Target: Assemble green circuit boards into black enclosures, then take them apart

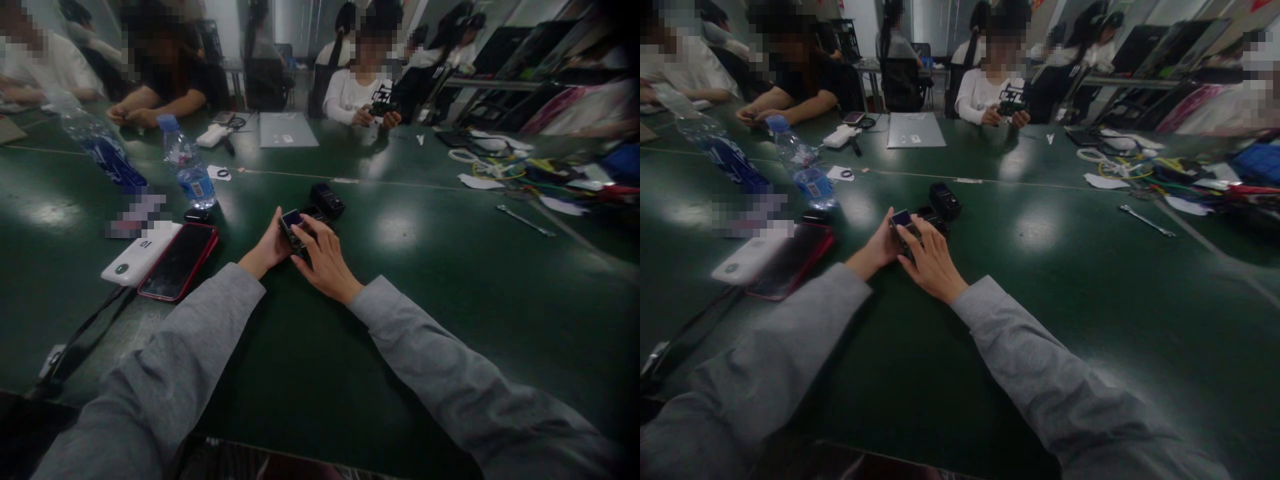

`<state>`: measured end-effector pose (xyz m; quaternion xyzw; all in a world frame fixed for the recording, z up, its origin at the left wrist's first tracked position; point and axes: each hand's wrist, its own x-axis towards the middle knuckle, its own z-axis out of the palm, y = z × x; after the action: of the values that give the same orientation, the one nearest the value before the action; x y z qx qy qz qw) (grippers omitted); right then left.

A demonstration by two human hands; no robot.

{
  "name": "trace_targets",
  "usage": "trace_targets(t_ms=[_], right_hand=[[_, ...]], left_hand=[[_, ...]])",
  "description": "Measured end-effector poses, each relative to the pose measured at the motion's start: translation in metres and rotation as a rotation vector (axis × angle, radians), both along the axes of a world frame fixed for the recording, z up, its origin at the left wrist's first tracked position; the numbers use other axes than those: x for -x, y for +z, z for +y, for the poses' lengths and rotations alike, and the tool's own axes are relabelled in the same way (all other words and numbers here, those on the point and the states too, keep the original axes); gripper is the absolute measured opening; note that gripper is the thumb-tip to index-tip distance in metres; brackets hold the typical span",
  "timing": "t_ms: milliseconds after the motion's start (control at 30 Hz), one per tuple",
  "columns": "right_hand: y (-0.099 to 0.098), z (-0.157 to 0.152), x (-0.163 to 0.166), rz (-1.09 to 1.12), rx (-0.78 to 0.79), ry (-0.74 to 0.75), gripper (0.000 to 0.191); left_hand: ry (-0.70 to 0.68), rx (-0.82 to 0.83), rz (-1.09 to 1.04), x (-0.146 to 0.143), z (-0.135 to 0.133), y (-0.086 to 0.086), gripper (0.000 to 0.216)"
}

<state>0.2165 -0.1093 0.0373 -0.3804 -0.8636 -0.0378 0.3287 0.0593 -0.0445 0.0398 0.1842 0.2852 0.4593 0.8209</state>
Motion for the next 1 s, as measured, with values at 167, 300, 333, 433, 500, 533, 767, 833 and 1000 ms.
trace_targets(t_ms=[167,300,333,433,500,533,767,833,1000], right_hand=[[-0.009,0.006,0.001,-0.060,0.109,0.079,0.062],[-0.013,0.009,0.000,-0.022,0.125,0.105,0.062],[-0.013,0.009,-0.001,-0.009,0.119,0.110,0.063],[-0.013,0.011,-0.002,0.037,0.108,0.121,0.065],[-0.013,0.011,-0.002,0.059,0.117,0.129,0.068],[-0.013,0.011,-0.001,0.063,0.125,0.131,0.069],[-0.013,0.012,-0.001,0.006,0.188,0.085,0.079],[-0.012,0.011,-0.001,-0.003,0.194,0.074,0.080],[-0.007,0.006,0.001,-0.013,0.133,0.010,0.083]], left_hand=[[0.001,0.018,0.048,0.000,0.000,0.002,0.064],[-0.023,0.009,0.044,-0.001,0.000,0.002,0.064],[-0.032,0.008,0.047,-0.001,-0.001,0.002,0.064],[-0.051,0.003,0.058,-0.002,-0.003,0.004,0.064],[-0.051,0.001,0.061,-0.004,-0.005,0.006,0.063],[-0.054,0.000,0.058,-0.004,-0.006,0.008,0.062],[-0.087,-0.027,-0.019,-0.006,-0.008,0.014,0.060],[-0.078,-0.029,-0.021,-0.007,-0.008,0.014,0.059],[-0.075,-0.034,0.006,-0.008,-0.007,0.011,0.057]])
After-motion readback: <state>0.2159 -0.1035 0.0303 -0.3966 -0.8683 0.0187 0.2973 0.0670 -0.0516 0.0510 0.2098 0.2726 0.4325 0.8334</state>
